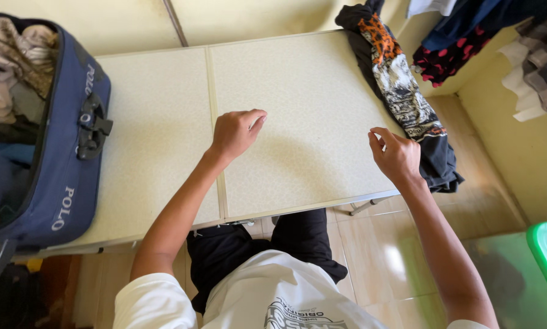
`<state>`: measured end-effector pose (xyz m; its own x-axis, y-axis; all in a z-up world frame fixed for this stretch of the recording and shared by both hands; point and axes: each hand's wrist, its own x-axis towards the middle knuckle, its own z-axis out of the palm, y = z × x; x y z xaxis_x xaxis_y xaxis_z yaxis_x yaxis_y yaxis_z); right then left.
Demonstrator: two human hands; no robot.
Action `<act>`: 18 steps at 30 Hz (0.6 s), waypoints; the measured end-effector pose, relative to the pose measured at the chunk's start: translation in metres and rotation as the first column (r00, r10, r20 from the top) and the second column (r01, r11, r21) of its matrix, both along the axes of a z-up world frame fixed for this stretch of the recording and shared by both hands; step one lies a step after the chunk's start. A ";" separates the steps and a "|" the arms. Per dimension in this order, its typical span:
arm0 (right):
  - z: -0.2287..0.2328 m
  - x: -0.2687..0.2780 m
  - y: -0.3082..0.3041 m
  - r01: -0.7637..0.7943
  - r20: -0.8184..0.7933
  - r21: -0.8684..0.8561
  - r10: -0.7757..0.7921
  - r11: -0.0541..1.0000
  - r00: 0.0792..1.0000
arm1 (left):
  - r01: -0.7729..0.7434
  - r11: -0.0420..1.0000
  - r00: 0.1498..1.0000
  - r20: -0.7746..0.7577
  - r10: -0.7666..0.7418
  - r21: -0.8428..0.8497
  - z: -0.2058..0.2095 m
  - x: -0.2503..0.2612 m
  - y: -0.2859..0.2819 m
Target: The person unzips a suitcase, removes items of clothing, and folds them on a table.
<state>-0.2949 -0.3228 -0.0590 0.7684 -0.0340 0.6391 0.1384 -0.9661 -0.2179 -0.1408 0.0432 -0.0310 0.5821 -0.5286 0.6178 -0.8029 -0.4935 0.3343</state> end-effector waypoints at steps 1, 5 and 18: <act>0.000 0.003 0.002 -0.017 -0.003 -0.001 0.017 1.000 1.000 | -0.017 1.000 1.000 -0.003 0.017 -0.001 0.000 -0.002 0.005; 0.003 0.024 0.009 -0.055 0.024 0.013 0.055 0.998 0.998 | -0.111 0.994 0.994 -0.004 0.111 0.005 0.003 -0.005 0.023; 0.017 0.090 0.010 -0.178 -0.063 -0.079 0.174 0.981 0.983 | -0.257 0.966 0.966 0.029 0.257 0.016 0.001 -0.006 0.069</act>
<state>-0.2054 -0.3127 -0.0424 0.7919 0.1569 0.5902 0.2979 -0.9429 -0.1491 -0.1469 0.1125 -0.0303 0.6838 -0.3754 0.6257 -0.6567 -0.6905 0.3033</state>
